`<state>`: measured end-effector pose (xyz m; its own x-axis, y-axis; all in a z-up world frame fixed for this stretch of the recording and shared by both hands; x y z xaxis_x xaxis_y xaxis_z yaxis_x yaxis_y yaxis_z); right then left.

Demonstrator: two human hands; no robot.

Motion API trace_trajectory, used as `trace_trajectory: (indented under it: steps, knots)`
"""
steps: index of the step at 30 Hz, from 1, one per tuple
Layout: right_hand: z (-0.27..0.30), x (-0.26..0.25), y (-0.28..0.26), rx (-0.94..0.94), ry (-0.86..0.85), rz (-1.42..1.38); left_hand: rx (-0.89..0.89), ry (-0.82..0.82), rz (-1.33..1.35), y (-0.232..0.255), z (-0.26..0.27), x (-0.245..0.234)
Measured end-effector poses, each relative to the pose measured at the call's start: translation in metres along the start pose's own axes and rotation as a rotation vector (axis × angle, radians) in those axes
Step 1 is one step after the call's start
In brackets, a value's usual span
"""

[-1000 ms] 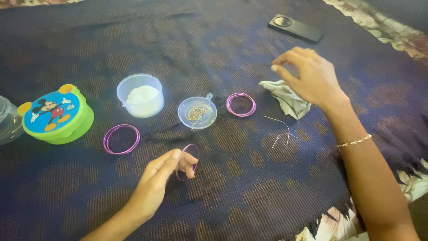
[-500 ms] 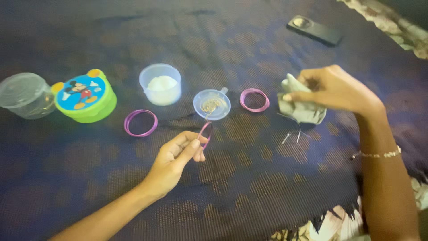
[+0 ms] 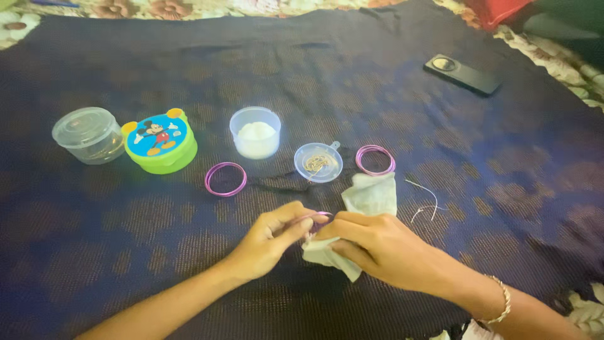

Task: The person opens a small plastic container and removes several pink bangles and a gold chain. They place the items on a patterned cloth and then use a white cloth to wipe and clean each bangle individually.

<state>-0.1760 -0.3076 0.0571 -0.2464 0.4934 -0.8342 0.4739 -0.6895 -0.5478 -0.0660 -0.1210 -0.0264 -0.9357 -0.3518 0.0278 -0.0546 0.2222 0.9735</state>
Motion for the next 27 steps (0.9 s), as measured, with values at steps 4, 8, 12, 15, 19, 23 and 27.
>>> trace_trajectory:
  steps: [4, 8, 12, 15, 19, 23, 27]
  knots:
    - [-0.003, 0.003, 0.009, 0.064, 0.181, -0.039, -0.065, -0.034, 0.053, -0.003, 0.002, 0.002]
    - [-0.003, -0.001, 0.013, 0.164, 0.160, -0.068, -0.070, -0.044, -0.083, -0.013, 0.007, 0.007]
    - [0.000, -0.024, 0.012, -0.035, -0.134, -0.027, 0.020, -0.002, 0.054, -0.016, 0.007, 0.006]
    - [0.002, -0.033, 0.027, 0.220, -0.255, -0.001, 0.091, 0.194, 0.023, -0.012, 0.005, -0.003]
    - [0.010, -0.047, 0.047, 0.000, -0.133, -0.093, 0.054, 0.379, 0.025, -0.002, 0.006, -0.015]
    - [0.027, -0.056, 0.070, -0.166, 0.183, -0.322, 0.087, 0.290, -0.068, 0.002, 0.002, -0.012]
    - [0.030, -0.035, 0.069, -0.516, 0.329, -0.970, 0.002, 0.095, -0.117, 0.000, 0.004, 0.010]
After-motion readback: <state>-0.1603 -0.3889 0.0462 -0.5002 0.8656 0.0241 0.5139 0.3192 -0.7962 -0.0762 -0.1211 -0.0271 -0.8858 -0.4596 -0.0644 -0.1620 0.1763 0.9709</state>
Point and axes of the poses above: each hand's wrist, its own z-axis away from the middle knuckle, its own x-axis out of the palm, y = z × x, the point moved 2 cm from there along -z, towards the middle knuckle, and after that the axes turned 15 degrees about -y, right-handed, at the moved point
